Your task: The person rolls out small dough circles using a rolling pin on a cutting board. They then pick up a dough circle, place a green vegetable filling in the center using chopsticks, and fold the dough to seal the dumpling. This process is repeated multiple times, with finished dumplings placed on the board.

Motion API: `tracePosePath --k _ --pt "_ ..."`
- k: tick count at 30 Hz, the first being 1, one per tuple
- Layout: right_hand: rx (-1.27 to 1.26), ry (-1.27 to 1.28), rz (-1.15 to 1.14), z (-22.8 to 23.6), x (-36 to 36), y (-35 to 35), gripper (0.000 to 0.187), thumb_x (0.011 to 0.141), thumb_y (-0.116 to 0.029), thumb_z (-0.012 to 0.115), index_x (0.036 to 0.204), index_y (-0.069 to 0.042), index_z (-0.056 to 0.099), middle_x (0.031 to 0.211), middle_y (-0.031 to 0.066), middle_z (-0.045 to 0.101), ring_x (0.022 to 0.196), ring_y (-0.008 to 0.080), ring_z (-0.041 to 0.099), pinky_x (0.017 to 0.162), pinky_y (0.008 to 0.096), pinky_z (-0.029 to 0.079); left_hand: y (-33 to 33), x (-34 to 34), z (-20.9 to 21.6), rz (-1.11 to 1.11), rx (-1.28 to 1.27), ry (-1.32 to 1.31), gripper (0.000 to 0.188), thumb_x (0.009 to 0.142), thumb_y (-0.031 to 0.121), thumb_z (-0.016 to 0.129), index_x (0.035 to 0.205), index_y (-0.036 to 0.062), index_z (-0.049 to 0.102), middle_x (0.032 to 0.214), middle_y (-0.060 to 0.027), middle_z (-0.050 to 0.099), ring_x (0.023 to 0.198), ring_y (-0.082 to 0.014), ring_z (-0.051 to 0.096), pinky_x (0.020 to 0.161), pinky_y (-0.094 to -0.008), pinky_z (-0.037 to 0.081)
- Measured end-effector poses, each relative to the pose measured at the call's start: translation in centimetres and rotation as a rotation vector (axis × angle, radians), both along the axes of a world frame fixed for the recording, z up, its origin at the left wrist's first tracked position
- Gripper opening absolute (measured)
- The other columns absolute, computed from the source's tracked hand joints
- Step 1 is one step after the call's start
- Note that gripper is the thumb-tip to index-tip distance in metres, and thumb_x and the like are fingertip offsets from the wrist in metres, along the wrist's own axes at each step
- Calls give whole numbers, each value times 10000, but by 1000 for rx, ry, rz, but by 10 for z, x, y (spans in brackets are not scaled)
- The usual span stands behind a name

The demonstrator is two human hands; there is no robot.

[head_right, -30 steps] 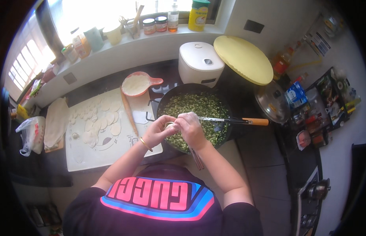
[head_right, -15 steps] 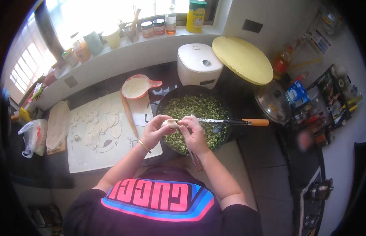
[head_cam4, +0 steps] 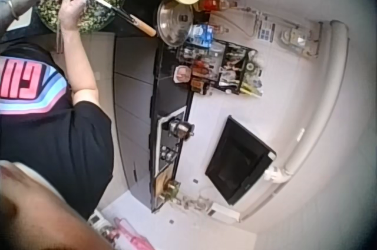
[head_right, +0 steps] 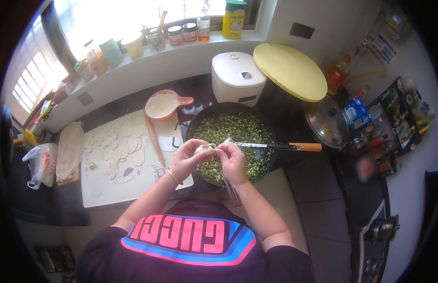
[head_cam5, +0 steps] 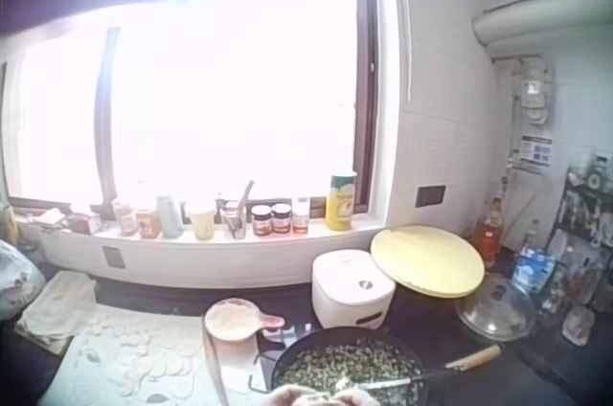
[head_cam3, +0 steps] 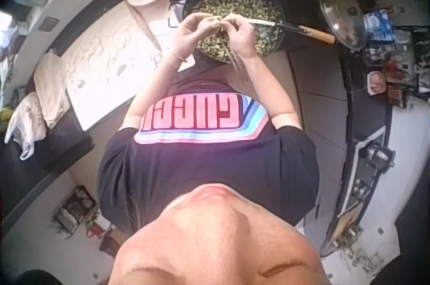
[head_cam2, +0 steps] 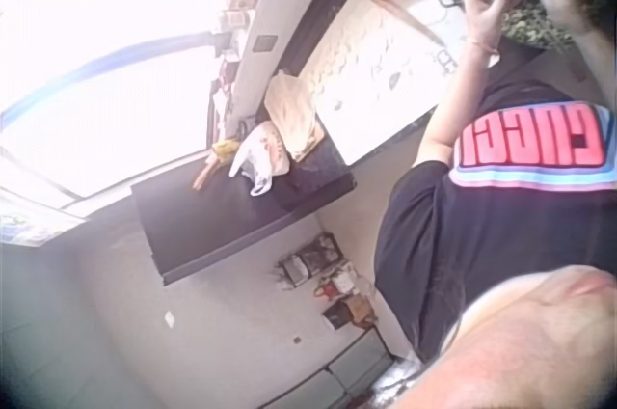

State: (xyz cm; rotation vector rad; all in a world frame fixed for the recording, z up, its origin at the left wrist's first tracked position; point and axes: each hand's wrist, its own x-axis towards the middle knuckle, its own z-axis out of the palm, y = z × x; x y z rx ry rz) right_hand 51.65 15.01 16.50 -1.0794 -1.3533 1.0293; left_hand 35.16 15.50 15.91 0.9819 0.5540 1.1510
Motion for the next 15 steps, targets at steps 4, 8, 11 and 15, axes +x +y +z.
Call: tracePosePath --k 4,8,11,15 --pt "129 -58 -30 -1 4 3 83 783 -11 628 858 22 641 809 40 595 754 104 557 669 219 446 -1 1 2 3 5 5 293 833 70 593 1095 -5 485 1064 -114 569 980 -193 573 860 -327 493" --pt "127 41 -4 8 3 1 102 770 5 628 866 14 661 799 50 594 749 122 555 648 236 437 0 -1 3 7 7 8 302 828 71 604 1096 -10 490 1051 -106 566 963 -176 575 850 -304 491" --pt "174 -52 44 11 5 5 109 765 9 627 870 17 656 792 57 591 734 147 559 645 246 441 0 -1 3 0 40 23 304 827 66 604 1098 -9 490 1049 -99 561 958 -169 573 844 -294 489" --pt "216 -237 -18 14 3 6 120 758 3 628 874 3 658 791 75 593 727 169 566 640 255 445 1 -1 3 -7 61 47 311 825 58 605 1104 -11 485 1042 -93 556 947 -160 573 834 -280 487"
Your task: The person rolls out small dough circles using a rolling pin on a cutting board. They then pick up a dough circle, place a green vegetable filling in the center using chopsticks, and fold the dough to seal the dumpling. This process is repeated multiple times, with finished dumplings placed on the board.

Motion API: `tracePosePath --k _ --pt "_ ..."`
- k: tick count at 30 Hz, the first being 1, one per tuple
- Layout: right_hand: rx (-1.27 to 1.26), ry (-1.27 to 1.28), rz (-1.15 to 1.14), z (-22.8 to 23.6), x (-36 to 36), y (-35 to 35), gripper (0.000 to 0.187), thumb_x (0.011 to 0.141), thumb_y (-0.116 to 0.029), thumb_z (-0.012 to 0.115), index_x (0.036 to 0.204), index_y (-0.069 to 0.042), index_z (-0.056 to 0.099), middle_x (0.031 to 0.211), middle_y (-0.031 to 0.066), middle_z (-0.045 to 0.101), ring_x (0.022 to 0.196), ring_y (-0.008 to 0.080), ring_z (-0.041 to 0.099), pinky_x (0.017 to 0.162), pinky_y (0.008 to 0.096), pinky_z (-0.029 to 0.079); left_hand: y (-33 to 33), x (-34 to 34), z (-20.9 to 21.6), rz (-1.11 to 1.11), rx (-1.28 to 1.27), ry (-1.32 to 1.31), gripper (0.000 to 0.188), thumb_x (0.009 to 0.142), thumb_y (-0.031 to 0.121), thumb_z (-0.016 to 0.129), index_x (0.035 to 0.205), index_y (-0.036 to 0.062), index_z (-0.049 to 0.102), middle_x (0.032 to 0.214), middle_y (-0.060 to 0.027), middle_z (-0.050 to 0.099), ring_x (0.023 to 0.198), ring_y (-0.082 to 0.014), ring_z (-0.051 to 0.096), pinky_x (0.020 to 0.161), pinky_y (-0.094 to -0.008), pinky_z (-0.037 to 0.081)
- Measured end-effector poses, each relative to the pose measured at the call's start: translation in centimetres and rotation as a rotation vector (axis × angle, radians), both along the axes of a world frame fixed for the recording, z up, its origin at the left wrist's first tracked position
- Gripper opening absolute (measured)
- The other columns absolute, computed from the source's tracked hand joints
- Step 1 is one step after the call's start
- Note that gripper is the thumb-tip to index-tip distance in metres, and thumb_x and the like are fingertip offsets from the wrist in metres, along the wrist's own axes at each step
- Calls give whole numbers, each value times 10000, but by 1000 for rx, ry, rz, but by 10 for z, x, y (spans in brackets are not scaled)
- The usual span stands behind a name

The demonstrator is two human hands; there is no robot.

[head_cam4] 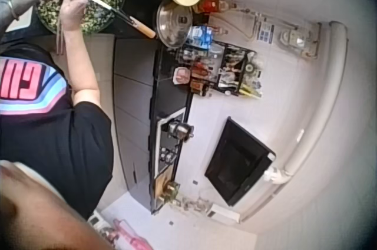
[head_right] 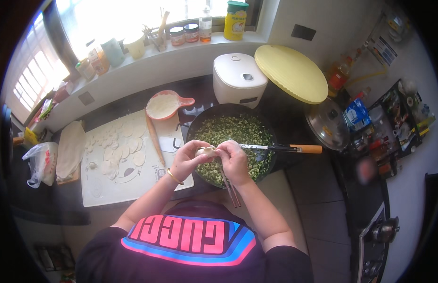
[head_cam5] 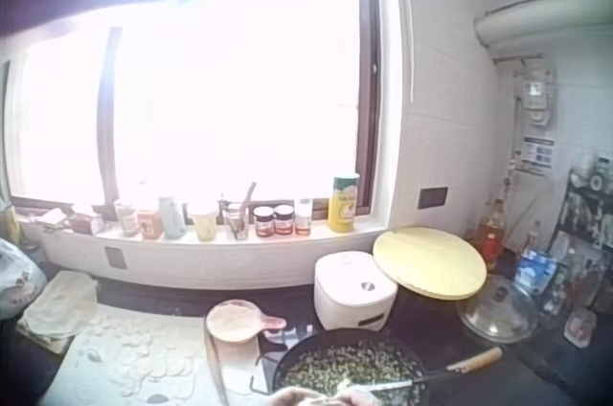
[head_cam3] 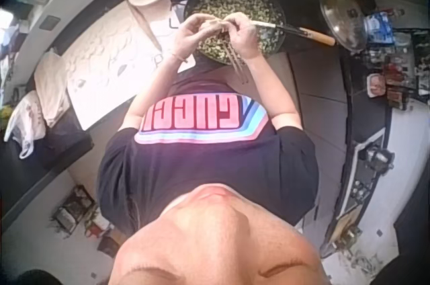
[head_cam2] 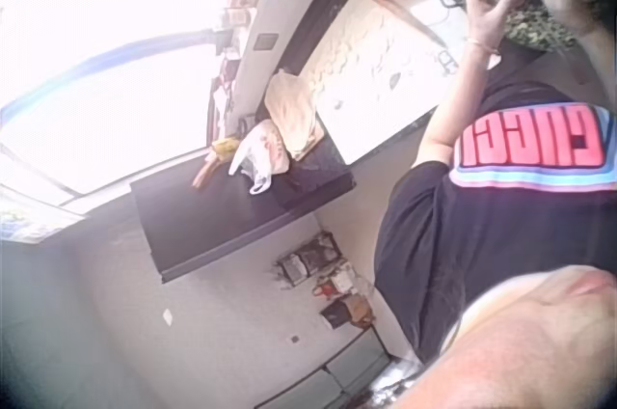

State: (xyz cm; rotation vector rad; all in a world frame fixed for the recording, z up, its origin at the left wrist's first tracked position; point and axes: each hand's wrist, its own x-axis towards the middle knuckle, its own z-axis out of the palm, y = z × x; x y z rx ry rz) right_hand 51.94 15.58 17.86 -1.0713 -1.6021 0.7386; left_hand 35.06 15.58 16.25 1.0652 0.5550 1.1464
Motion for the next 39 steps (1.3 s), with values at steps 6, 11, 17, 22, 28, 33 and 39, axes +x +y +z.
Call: tracePosePath --k 6,11,17,22,28,33,39 --pt "126 38 28 9 -3 2 43 751 6 624 793 1 615 783 92 589 722 186 572 641 274 459 1 -3 1 8 6 12 337 816 59 617 1113 -13 476 1039 -91 556 942 -151 570 821 -269 488" --pt "91 -91 13 10 -5 4 72 758 12 618 826 2 641 820 98 601 751 181 585 664 269 474 2 -2 3 14 32 50 370 787 47 652 1109 -10 481 1033 -72 556 961 -125 546 836 -255 463" --pt "228 -91 9 14 -7 5 58 728 21 617 778 -2 601 783 110 591 721 248 571 629 319 469 4 -5 -2 52 133 143 421 768 25 664 1136 4 460 1048 -78 548 965 -141 548 821 -264 475" --pt "218 -243 49 20 -9 7 72 720 24 615 786 -6 615 801 114 592 752 251 573 650 326 474 4 -7 1 65 187 216 476 751 16 677 1164 14 439 1054 -94 553 975 -144 547 824 -266 476" --pt "270 -257 113 20 -4 10 135 707 -36 652 838 -7 636 830 110 586 772 257 562 651 337 472 4 -10 4 118 238 326 519 725 35 710 1170 36 442 1019 -85 582 930 -120 549 794 -253 465" --pt "325 -403 225 43 -8 10 182 701 -75 667 864 2 640 822 106 581 775 267 553 673 349 463 2 -12 15 264 390 598 547 682 165 751 1147 84 475 885 -88 657 633 -126 572 593 -256 469" --pt "303 -472 277 51 -10 14 165 688 -58 663 842 -4 635 806 116 574 764 276 542 677 354 453 1 -14 25 318 509 690 577 669 169 749 1160 88 458 873 -94 654 570 -148 546 556 -266 460"
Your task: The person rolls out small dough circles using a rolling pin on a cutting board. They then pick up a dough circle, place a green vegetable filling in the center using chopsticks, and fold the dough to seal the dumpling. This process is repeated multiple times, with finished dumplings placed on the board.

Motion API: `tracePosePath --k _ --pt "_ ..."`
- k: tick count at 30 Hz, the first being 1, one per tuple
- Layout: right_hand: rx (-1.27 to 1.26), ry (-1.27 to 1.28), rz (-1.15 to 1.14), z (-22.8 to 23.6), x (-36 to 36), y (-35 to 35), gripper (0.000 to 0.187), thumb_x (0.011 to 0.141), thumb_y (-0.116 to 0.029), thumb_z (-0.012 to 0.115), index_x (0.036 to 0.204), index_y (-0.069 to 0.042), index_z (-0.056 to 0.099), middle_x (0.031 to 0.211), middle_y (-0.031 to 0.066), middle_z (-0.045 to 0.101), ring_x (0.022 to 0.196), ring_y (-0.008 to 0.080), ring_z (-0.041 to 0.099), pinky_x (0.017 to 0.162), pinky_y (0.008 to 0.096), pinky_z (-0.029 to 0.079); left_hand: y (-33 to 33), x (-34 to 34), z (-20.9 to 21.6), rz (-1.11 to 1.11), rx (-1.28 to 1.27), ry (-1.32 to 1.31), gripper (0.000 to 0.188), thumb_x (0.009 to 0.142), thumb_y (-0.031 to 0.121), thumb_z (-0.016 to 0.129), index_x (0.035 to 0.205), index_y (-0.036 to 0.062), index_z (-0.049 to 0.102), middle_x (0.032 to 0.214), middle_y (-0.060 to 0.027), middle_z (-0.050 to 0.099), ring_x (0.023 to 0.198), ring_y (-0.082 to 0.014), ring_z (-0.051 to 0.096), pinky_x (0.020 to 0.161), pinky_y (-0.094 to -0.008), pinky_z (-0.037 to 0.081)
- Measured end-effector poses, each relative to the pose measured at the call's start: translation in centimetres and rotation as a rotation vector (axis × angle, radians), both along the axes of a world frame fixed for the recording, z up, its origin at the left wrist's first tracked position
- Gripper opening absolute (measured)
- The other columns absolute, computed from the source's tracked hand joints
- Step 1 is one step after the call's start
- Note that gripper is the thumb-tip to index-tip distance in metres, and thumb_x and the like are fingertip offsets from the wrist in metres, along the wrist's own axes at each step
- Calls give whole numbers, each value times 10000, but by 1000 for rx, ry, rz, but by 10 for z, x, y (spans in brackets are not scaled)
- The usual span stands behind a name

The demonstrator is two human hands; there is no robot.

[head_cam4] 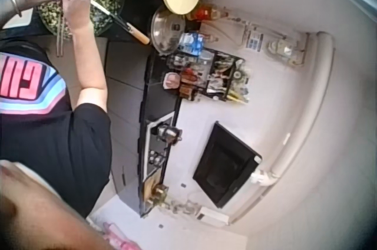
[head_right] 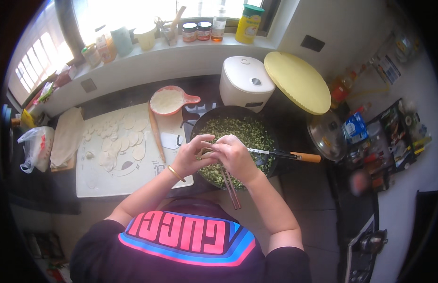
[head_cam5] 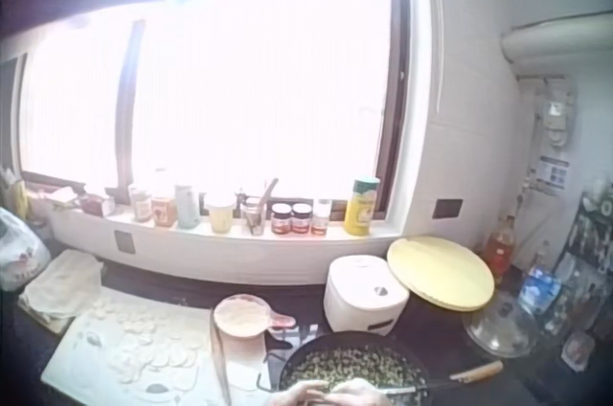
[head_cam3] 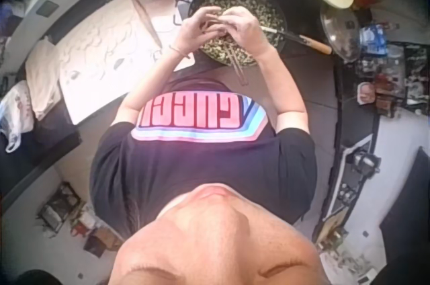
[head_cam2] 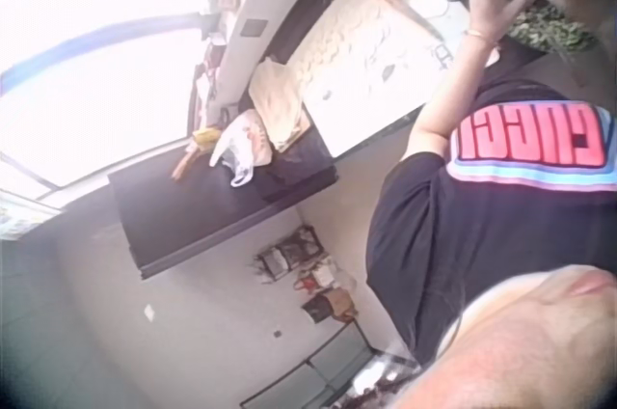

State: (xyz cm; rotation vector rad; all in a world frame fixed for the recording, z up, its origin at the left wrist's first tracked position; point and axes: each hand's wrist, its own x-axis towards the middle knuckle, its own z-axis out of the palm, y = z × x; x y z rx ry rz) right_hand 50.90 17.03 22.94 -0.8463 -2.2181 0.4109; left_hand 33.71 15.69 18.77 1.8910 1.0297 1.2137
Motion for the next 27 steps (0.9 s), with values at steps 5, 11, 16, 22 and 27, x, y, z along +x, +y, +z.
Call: tracePosePath --k 5,11,16,22,27 --pt "20 -36 36 1 0 3 104 692 -42 652 779 -7 606 792 122 559 761 288 536 675 372 449 2 -2 1 -3 -60 -22 601 657 180 758 1165 89 451 842 -102 651 588 -140 564 564 -262 462" --pt "110 6 -78 -7 -9 5 43 722 -16 617 751 -6 586 768 125 552 746 297 537 670 381 451 4 4 -13 -147 -296 -453 607 685 73 737 1192 44 403 912 -107 624 838 -151 609 710 -279 504" --pt "-75 110 -109 -13 -6 3 50 728 -15 610 770 10 599 793 130 573 762 292 558 675 366 459 6 5 -22 -206 -430 -619 601 710 -5 702 1206 10 363 966 -102 587 929 -166 585 777 -290 507" --pt "-138 71 -59 -3 -10 5 43 730 -11 610 766 14 607 782 119 580 739 262 571 642 339 461 7 2 -20 -193 -384 -538 572 722 12 698 1198 13 380 969 -99 588 915 -148 586 778 -281 501" --pt "-161 69 -123 -12 -14 8 27 745 10 592 768 23 597 773 112 581 696 222 581 613 299 460 4 3 -24 -225 -433 -646 527 748 30 683 1188 -6 394 984 -91 586 906 -136 582 782 -275 494"
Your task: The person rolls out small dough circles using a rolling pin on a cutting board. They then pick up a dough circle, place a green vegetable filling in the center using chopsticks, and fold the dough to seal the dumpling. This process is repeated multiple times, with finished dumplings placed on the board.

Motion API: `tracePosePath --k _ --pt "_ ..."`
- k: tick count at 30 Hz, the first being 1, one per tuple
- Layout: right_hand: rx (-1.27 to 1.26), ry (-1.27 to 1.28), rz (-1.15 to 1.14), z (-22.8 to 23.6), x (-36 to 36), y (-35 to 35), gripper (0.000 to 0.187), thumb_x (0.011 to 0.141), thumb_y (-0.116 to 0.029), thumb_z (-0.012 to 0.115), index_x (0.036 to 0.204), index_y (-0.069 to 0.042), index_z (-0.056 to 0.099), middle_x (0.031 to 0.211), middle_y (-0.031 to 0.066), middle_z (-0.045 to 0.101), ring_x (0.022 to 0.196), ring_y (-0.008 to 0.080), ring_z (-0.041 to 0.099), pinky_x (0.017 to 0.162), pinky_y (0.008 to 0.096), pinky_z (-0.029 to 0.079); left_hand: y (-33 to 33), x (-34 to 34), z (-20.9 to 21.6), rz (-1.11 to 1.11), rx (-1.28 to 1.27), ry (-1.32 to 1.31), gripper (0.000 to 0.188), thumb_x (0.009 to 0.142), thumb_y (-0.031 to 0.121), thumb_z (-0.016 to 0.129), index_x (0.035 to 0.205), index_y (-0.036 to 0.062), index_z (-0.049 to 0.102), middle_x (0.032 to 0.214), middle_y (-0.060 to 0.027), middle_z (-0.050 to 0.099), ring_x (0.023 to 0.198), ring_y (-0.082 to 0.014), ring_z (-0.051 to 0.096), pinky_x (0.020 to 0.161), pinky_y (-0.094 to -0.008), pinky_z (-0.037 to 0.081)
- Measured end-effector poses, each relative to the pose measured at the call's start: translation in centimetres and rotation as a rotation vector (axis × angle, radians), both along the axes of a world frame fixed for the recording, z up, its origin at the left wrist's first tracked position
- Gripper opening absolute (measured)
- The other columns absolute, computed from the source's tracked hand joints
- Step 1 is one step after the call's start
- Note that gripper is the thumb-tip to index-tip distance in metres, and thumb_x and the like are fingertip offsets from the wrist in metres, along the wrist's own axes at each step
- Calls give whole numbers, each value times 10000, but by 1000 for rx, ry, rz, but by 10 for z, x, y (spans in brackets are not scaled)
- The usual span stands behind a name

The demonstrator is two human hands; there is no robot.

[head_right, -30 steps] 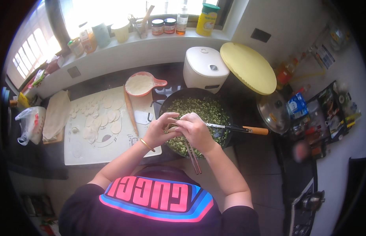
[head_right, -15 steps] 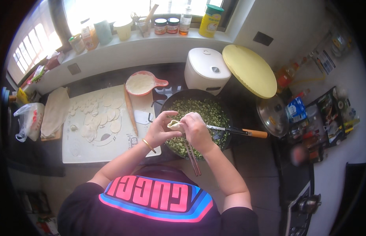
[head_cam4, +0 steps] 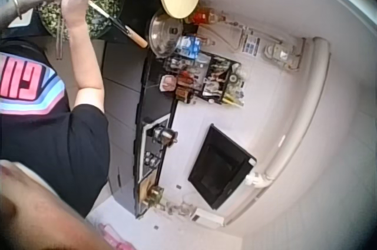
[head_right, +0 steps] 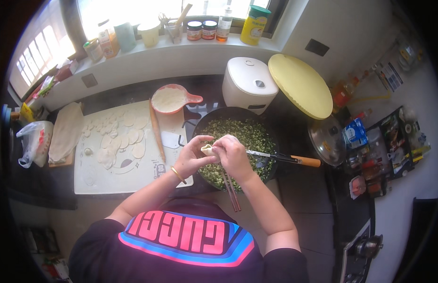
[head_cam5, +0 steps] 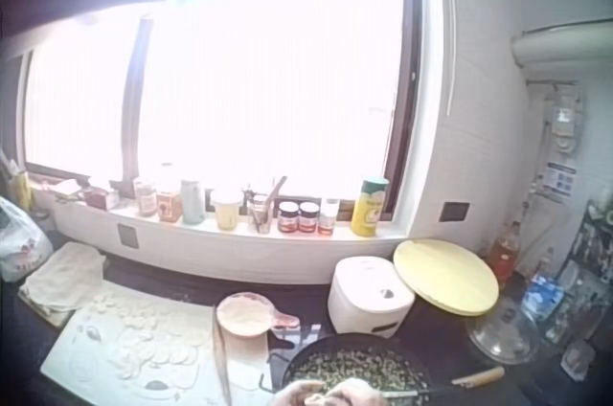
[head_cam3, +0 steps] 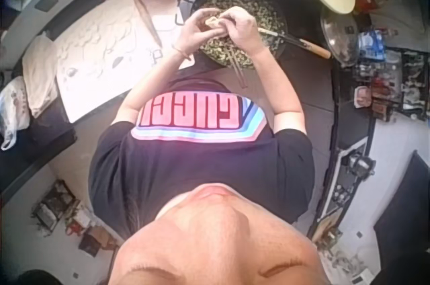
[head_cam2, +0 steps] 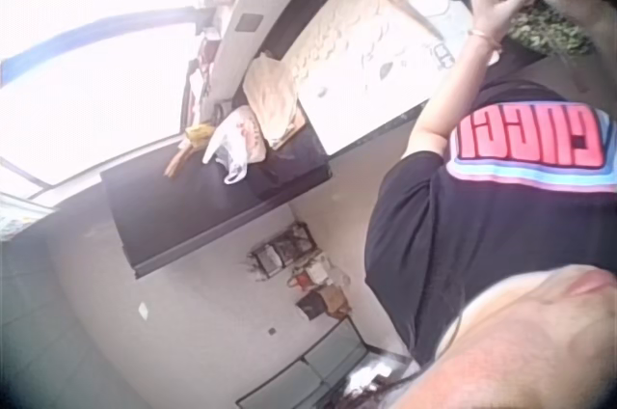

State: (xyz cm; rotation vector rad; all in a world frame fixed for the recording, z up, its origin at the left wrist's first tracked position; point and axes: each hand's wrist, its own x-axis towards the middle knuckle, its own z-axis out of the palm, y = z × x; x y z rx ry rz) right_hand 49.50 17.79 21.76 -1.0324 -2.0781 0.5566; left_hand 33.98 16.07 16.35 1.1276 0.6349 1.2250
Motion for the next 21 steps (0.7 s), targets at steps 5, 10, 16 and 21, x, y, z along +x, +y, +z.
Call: tracePosePath --k 5,10,16,21 --pt "-28 69 -125 -16 -7 -1 34 761 1 590 785 21 603 762 108 579 664 206 566 599 293 451 -3 5 -10 -1 -144 -147 396 791 59 647 1136 -23 469 1016 -68 583 924 -127 571 804 -268 478" --pt "-119 218 -101 -18 -6 -1 130 754 -37 628 874 3 656 783 88 590 631 167 544 572 280 436 -7 5 -15 15 -119 -117 386 825 67 600 1183 -10 479 1106 -71 553 1018 -123 526 882 -278 432" --pt "-228 102 -37 1 -5 -3 115 747 -68 642 840 -3 658 766 87 589 639 180 564 573 283 442 -8 3 -14 68 -12 -11 264 830 43 591 1086 -18 569 1165 -110 536 1092 -147 500 887 -299 449" --pt "-223 137 -59 -11 -4 0 46 752 -24 629 776 14 621 756 59 579 620 102 516 550 230 413 -6 -2 -21 18 36 50 273 836 65 587 1091 -29 562 1318 -131 422 1140 -144 451 863 -284 454"
